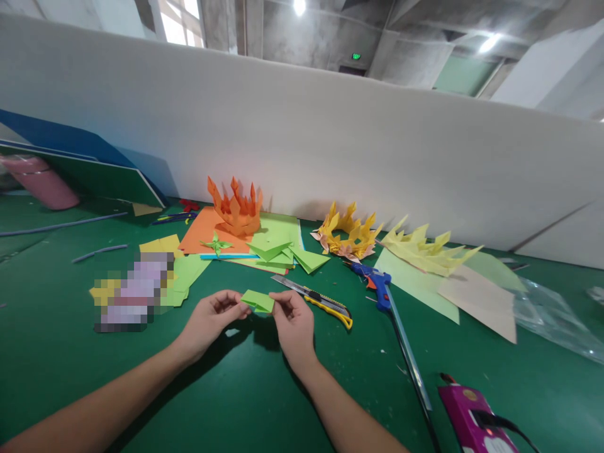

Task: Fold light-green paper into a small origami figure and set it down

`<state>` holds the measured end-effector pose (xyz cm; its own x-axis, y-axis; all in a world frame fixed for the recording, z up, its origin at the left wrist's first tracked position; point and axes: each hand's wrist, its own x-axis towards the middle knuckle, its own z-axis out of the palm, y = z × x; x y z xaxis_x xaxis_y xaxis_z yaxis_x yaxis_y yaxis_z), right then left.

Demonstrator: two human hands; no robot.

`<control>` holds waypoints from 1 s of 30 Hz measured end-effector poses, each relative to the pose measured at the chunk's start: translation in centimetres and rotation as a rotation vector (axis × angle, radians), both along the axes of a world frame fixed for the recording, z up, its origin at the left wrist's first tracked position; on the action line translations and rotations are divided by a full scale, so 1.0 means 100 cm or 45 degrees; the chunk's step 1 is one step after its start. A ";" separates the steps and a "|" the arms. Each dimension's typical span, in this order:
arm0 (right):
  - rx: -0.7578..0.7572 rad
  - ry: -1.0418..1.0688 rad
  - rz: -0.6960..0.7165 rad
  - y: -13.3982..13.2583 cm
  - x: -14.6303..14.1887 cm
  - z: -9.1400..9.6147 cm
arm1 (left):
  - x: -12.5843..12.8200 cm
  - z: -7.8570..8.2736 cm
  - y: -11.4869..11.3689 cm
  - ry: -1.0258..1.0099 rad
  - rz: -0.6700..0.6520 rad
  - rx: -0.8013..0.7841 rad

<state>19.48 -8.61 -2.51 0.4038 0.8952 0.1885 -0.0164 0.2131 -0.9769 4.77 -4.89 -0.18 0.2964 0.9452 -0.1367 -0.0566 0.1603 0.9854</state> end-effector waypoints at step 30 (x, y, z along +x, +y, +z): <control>-0.075 0.089 0.182 -0.002 -0.006 0.003 | 0.006 0.002 -0.002 -0.034 -0.104 -0.035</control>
